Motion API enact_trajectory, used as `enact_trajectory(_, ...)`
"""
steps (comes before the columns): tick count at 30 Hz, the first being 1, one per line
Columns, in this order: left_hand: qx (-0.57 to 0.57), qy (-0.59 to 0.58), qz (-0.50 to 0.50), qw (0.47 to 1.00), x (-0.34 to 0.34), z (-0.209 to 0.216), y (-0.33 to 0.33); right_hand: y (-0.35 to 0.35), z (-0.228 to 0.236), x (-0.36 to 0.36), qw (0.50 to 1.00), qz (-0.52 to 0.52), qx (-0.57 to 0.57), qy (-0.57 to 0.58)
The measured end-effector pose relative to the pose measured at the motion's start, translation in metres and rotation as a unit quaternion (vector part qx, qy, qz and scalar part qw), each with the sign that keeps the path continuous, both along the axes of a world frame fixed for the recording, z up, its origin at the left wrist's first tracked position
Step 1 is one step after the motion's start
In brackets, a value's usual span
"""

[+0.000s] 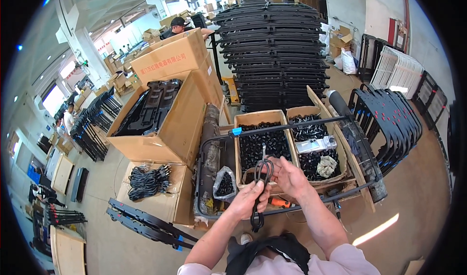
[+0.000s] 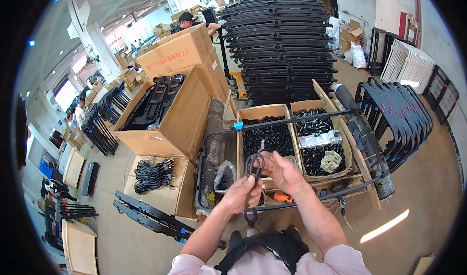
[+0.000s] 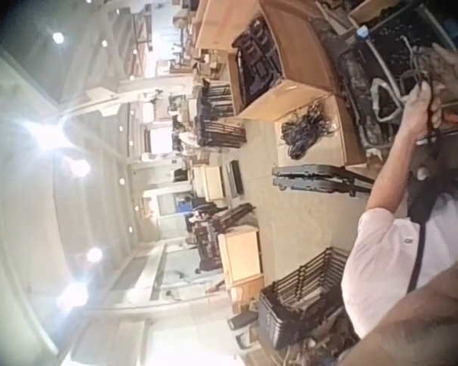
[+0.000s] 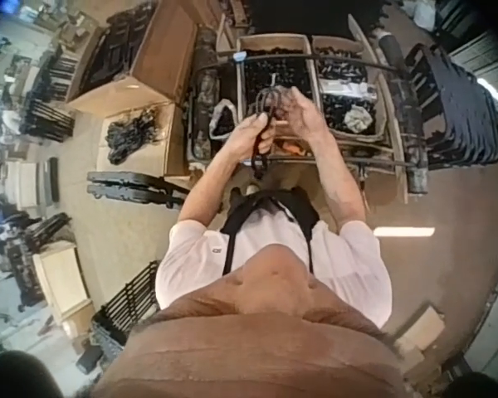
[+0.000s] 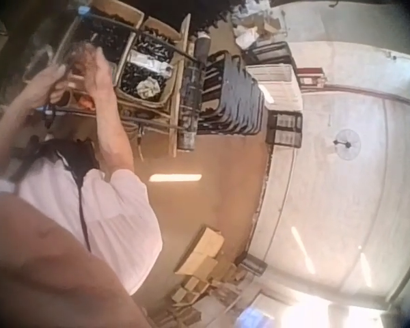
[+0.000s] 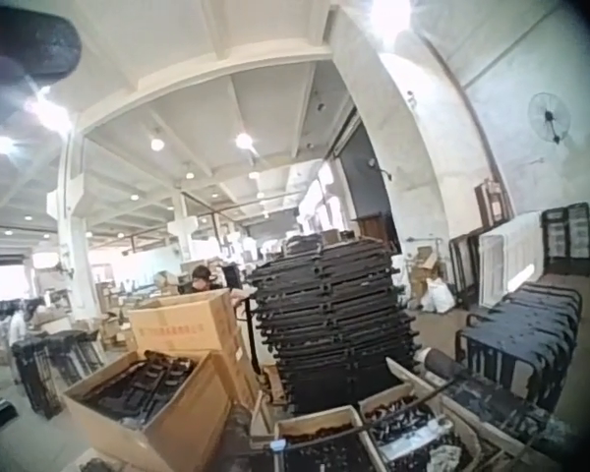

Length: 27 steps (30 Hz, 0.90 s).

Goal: Assembling the housing and internal wiring of leaf blowers in a manufacturing setting.

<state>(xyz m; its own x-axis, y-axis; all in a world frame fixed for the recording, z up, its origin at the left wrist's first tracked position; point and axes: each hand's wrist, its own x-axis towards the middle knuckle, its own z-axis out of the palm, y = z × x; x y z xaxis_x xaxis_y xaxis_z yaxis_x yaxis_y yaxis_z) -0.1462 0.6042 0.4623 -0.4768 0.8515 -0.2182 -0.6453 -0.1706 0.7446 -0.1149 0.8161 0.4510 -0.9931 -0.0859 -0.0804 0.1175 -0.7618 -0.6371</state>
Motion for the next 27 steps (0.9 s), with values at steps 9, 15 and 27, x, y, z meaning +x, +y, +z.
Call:
enact_trajectory(9, -0.046, -0.039, -0.026, 0.998, 0.024, -0.052, 0.024, 0.043, -0.015, -0.066, 0.962, -0.215, -0.108, -0.127)
enact_trajectory(15, -0.083, 0.021, -0.025, 0.996, 0.032, -0.05, 0.007, 0.094, 0.023, -0.093, 0.935, -0.322, -0.02, -0.149)
enact_trajectory(27, -0.239, 0.229, -0.065, 0.941, 0.051, -0.103, -0.102, 0.032, 0.035, -0.071, 0.95, -0.229, 0.213, -0.024)
